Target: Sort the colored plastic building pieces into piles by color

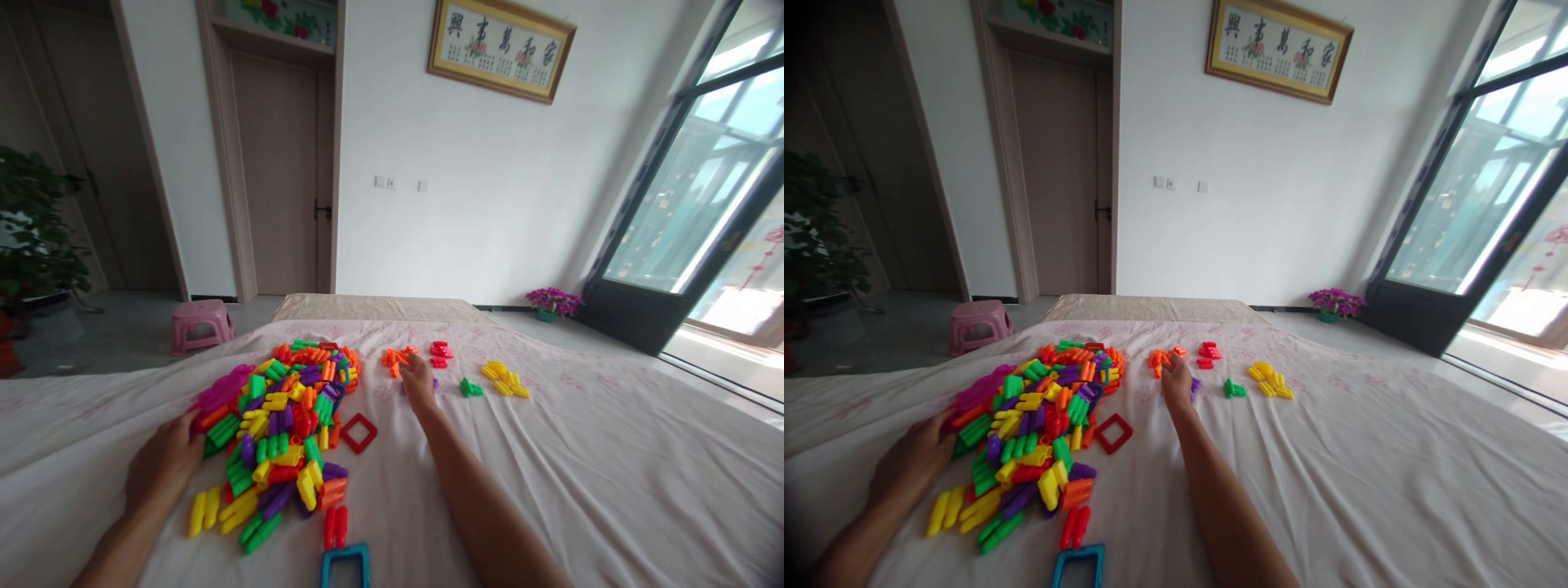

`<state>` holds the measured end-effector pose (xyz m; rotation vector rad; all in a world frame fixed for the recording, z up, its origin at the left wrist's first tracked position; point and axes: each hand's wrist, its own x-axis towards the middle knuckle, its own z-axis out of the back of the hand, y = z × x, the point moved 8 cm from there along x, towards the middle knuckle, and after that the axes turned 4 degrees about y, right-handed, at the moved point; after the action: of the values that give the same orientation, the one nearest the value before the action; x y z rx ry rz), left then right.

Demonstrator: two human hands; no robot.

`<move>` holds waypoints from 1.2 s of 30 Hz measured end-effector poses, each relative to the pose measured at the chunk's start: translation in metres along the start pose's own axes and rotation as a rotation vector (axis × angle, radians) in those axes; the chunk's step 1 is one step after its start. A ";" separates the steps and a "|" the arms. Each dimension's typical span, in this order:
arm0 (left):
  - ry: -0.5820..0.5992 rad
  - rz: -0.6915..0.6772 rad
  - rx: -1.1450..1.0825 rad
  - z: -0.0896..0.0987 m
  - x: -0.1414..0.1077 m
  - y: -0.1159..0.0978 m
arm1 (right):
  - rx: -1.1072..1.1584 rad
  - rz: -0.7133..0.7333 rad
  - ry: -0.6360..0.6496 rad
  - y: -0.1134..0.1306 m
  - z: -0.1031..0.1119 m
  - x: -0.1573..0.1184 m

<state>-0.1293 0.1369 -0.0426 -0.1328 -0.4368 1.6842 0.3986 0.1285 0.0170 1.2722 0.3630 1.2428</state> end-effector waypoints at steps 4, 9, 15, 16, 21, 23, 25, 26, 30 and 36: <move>0.004 0.022 0.000 0.001 0.000 0.001 | -0.032 0.024 0.108 0.008 -0.027 -0.013; -0.022 0.013 -0.012 0.003 -0.001 -0.001 | -0.208 0.259 0.328 0.040 -0.071 -0.043; 0.005 0.024 -0.025 0.005 -0.003 -0.004 | -0.328 0.286 0.442 0.056 -0.100 -0.055; 0.010 0.023 -0.027 0.005 -0.003 -0.005 | -0.342 0.278 0.457 0.057 -0.102 -0.055; 0.005 0.021 -0.013 0.006 -0.003 -0.005 | -0.449 0.232 0.438 0.060 -0.100 -0.056; 0.002 0.020 0.000 0.004 -0.003 -0.004 | -0.480 0.220 0.413 0.062 -0.096 -0.057; 0.004 0.020 0.016 0.003 -0.002 -0.002 | -0.497 0.222 0.412 0.065 -0.092 -0.058; 0.004 0.019 0.027 0.002 -0.001 -0.002 | -0.501 0.224 0.416 0.065 -0.091 -0.059; 0.022 0.038 0.055 0.001 0.000 0.001 | -0.499 0.221 0.405 0.066 -0.077 -0.057; 0.042 0.038 0.033 -0.005 0.006 0.009 | -0.464 0.129 0.200 0.048 -0.019 -0.032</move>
<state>-0.1369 0.1431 -0.0497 -0.1535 -0.3769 1.7223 0.3479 0.1020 0.0385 0.7861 0.1218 1.4664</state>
